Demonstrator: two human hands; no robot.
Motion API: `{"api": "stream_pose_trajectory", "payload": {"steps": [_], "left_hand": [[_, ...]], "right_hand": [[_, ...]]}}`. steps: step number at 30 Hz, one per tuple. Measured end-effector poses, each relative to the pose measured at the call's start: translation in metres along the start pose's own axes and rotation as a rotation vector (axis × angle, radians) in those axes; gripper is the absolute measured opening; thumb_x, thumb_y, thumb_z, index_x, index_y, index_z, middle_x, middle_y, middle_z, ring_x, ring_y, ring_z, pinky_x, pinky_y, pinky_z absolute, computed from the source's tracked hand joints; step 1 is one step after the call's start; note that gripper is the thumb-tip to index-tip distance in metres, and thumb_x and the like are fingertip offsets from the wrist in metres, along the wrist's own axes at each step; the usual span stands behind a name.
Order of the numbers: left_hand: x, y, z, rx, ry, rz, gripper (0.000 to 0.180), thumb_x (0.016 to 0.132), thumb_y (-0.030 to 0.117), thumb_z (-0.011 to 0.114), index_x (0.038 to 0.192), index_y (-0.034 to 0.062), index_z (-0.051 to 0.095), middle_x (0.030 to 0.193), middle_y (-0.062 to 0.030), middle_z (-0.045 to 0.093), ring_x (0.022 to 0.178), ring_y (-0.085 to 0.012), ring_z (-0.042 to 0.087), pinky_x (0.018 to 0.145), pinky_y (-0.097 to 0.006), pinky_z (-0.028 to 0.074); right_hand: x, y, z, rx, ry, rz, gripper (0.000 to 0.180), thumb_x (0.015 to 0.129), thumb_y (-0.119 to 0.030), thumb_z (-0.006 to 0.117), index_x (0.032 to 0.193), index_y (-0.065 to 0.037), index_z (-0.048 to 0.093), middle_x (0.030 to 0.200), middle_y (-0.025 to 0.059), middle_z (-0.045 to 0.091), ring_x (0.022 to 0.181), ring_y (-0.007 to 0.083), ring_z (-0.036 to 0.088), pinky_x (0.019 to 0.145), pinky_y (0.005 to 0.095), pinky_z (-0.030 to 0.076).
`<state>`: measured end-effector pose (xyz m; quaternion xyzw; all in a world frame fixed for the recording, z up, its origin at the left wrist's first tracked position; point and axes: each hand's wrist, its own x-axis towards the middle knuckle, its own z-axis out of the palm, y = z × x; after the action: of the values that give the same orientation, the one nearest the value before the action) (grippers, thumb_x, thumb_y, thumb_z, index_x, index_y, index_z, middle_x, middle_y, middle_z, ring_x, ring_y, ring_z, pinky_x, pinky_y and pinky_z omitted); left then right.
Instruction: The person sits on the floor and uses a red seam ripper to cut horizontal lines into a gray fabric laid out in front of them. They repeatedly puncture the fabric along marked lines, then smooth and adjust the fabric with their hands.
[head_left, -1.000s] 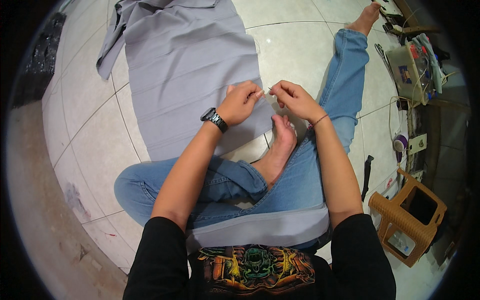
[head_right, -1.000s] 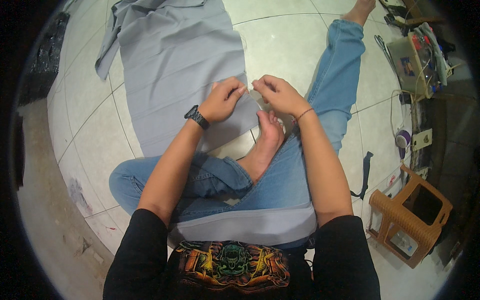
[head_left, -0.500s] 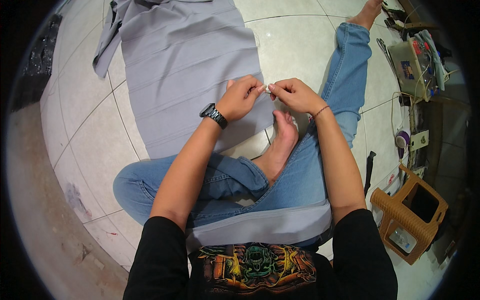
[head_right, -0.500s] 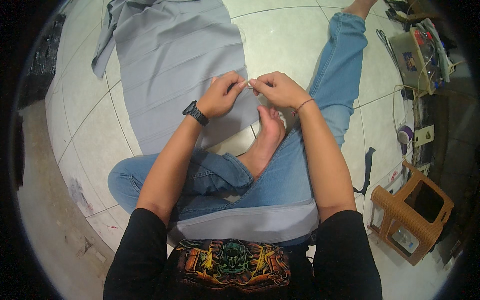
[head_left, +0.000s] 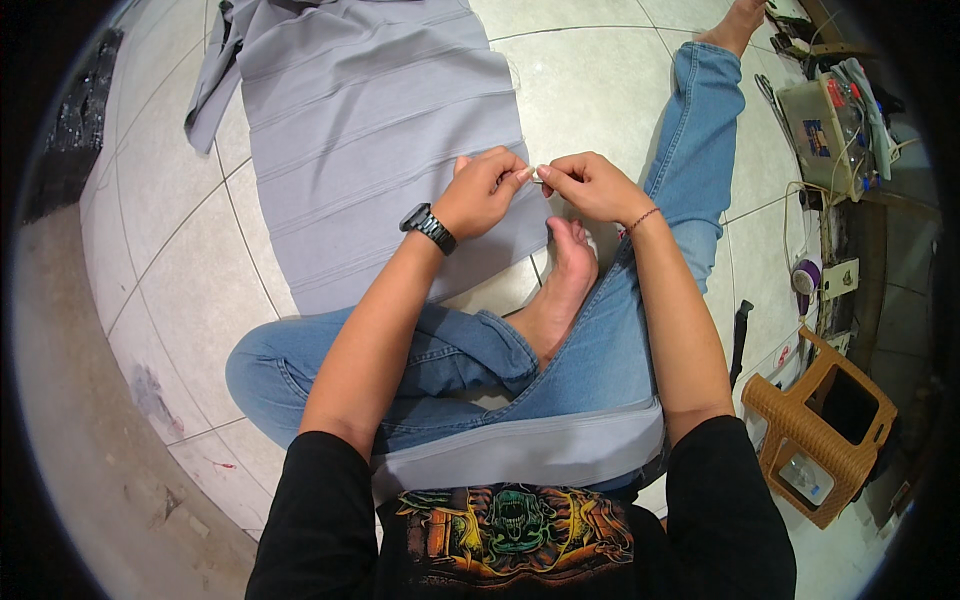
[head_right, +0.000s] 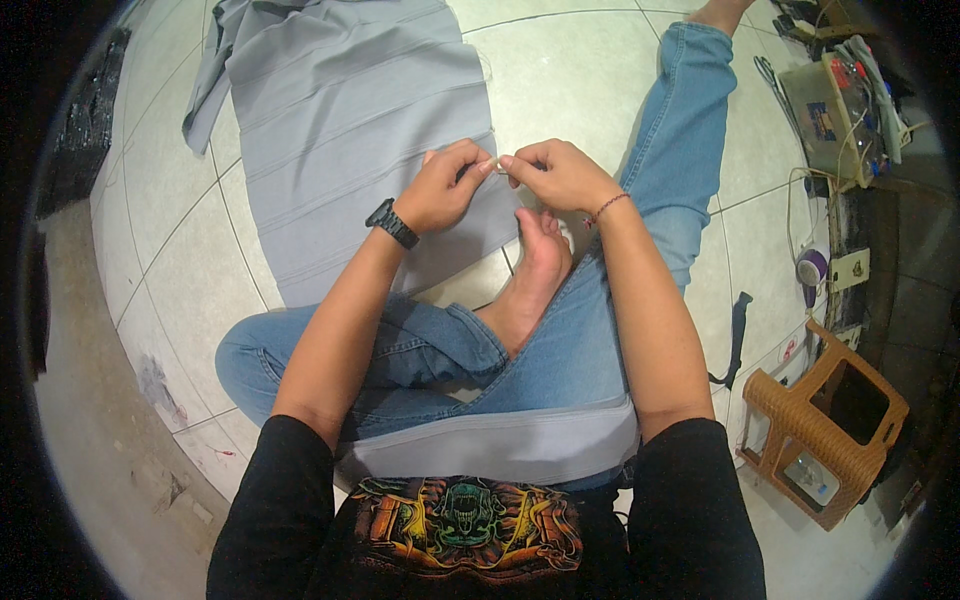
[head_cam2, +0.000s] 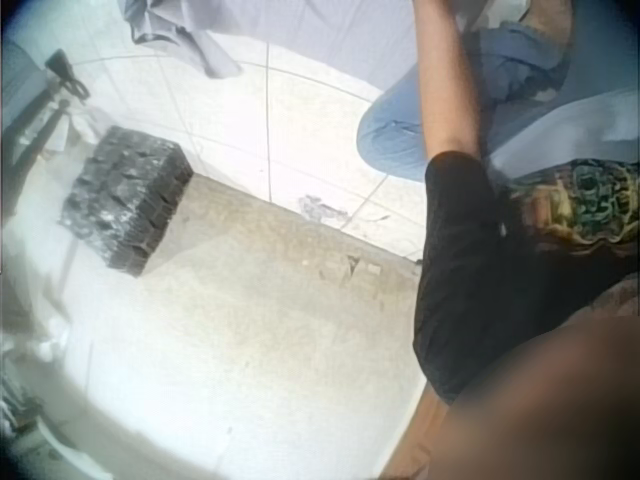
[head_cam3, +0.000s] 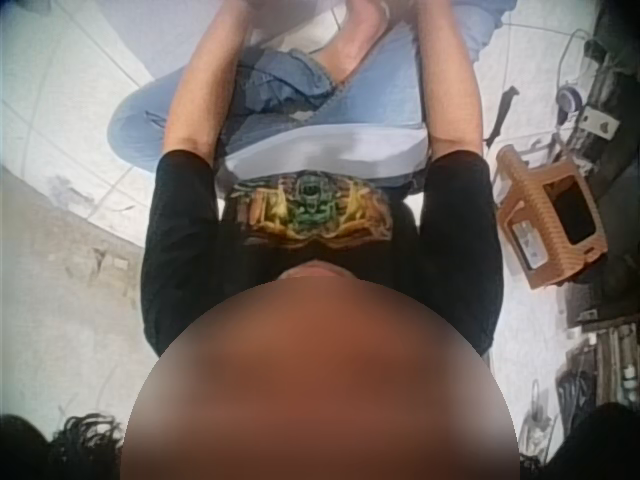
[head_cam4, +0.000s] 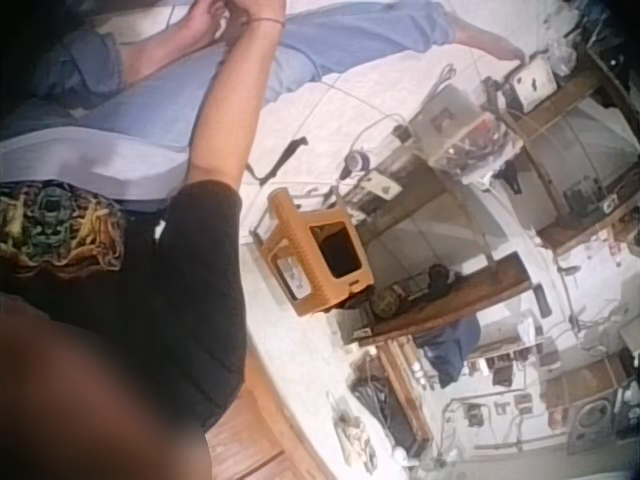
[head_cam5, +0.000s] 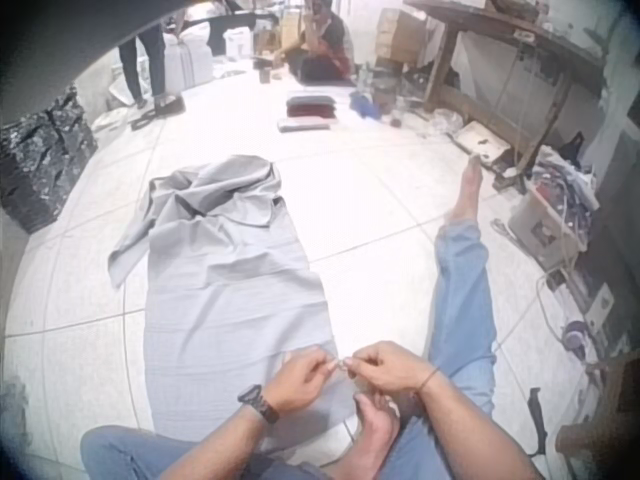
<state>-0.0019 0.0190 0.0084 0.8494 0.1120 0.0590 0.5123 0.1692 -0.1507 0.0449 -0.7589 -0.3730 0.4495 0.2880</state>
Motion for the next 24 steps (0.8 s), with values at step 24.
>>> {"api": "stream_pose_trajectory", "payload": {"steps": [24], "left_hand": [[0.0021,-0.0035,0.0001,-0.053,0.009,0.027,0.023,0.108,0.024,0.066,0.105,0.0021,0.073,0.094,-0.0133,0.075,0.08,-0.0264,0.067,0.077,-0.037,0.051]], "right_hand": [[-0.0025,-0.0046,0.0074,0.076,0.009,-0.029,0.047,0.103,-0.045,0.072,0.088,0.0,0.075,0.066,0.001,0.058,0.062,0.011,0.049,0.059,0.0309,0.044]]}}
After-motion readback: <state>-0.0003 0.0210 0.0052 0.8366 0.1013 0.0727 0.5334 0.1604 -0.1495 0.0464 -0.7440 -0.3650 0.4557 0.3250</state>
